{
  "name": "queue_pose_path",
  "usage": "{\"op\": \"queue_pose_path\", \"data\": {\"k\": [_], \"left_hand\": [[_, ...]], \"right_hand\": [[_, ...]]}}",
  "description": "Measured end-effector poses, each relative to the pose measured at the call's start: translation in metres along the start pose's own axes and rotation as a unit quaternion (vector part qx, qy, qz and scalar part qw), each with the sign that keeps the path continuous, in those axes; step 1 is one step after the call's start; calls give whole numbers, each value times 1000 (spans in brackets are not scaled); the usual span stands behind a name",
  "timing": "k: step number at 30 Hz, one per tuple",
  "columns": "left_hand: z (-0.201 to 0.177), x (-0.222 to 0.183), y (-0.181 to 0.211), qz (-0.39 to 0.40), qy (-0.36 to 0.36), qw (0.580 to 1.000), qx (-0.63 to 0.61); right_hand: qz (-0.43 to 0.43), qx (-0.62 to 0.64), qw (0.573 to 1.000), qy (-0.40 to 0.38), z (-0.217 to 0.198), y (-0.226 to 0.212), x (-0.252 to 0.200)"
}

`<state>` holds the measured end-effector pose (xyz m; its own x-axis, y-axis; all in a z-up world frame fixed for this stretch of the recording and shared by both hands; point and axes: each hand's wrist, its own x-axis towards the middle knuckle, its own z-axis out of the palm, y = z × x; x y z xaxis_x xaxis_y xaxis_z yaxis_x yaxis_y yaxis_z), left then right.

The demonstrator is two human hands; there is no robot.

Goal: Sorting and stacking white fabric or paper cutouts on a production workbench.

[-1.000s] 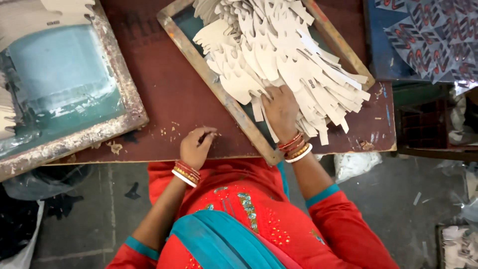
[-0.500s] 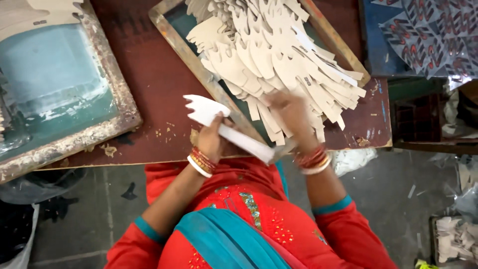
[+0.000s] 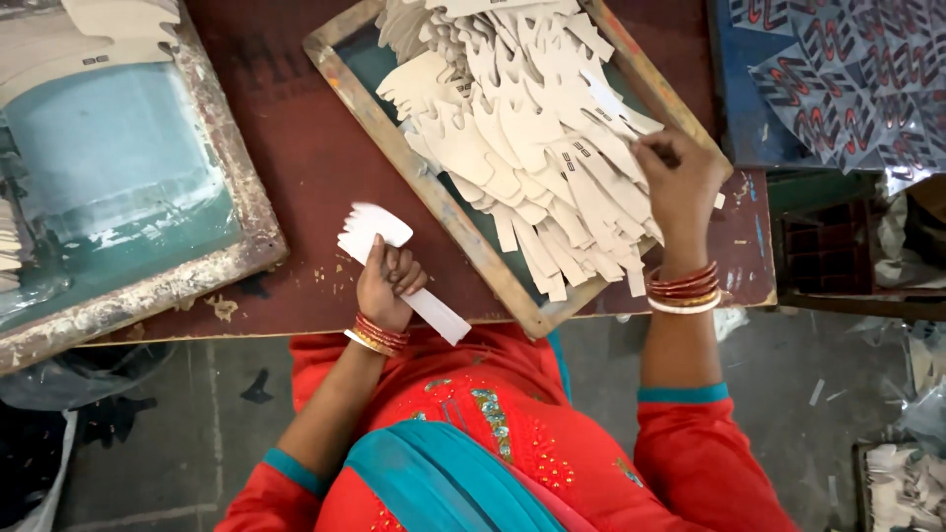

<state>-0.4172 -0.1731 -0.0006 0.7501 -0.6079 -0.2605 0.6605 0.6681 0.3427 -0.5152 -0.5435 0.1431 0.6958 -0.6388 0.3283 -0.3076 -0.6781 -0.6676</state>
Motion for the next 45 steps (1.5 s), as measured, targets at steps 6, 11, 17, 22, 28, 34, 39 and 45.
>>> {"op": "queue_pose_path", "data": {"k": [6,11,17,22,28,34,39,45], "left_hand": [[2,2,-4,22,17,998,54],[5,-5,-3,27,30,996,77],[11,0,-10,9,42,991,128],[36,5,-25,-3,123,980,156],[54,4,-33,-13,145,940,308],[65,-9,-1,-14,148,985,83],[22,0,-12,9,70,994,81],[41,13,-33,11,84,987,138]], "right_hand": [[25,54,996,-71,58,-25,6],[-11,-125,991,-55,94,-11,-16],[-67,-56,995,47,89,-20,-24],[48,4,992,-120,89,-63,-47],[-189,49,909,-368,92,-130,-101],[-75,-131,984,-95,64,10,72],[-117,-242,955,-123,59,37,77],[-157,-146,970,-116,80,-43,-15]]}}
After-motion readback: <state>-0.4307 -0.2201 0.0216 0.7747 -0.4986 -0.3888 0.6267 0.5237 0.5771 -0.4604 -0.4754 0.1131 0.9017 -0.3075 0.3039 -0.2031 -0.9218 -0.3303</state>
